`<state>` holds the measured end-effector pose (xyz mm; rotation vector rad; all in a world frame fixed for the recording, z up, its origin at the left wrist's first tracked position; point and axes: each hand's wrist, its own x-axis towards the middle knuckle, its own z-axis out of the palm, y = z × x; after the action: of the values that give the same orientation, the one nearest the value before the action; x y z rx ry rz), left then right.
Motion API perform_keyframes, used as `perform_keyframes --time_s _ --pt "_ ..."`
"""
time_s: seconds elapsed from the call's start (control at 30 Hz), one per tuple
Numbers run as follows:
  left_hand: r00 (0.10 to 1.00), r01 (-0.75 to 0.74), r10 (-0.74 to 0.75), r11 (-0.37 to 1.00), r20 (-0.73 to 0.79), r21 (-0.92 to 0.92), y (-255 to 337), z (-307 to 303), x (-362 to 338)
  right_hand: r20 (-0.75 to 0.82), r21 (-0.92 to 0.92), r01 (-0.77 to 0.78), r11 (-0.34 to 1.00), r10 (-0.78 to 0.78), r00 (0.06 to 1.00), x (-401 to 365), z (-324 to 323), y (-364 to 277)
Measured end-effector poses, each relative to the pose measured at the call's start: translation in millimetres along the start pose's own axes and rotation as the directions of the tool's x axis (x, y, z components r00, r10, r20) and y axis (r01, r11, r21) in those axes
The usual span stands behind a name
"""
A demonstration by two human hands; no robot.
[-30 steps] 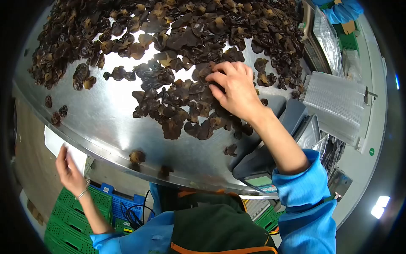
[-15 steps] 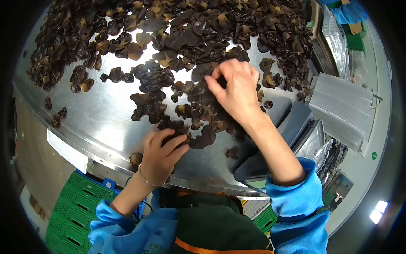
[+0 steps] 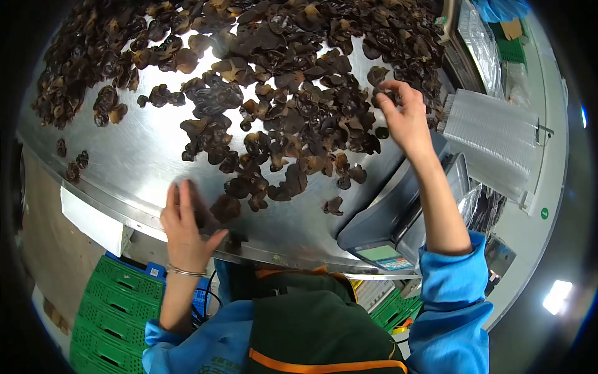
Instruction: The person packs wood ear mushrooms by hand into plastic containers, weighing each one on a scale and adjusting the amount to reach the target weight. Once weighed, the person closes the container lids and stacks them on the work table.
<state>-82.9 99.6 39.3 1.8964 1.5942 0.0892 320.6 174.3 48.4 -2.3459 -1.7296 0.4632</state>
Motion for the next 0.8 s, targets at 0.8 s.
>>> perform_keyframes --time_s 0.8 --pt "0.62 -0.505 0.783 0.453 0.057 -0.734 260 -55 73 0.6 0.786 -0.586 -0.198 0.017 0.8 -125 -163 -45"
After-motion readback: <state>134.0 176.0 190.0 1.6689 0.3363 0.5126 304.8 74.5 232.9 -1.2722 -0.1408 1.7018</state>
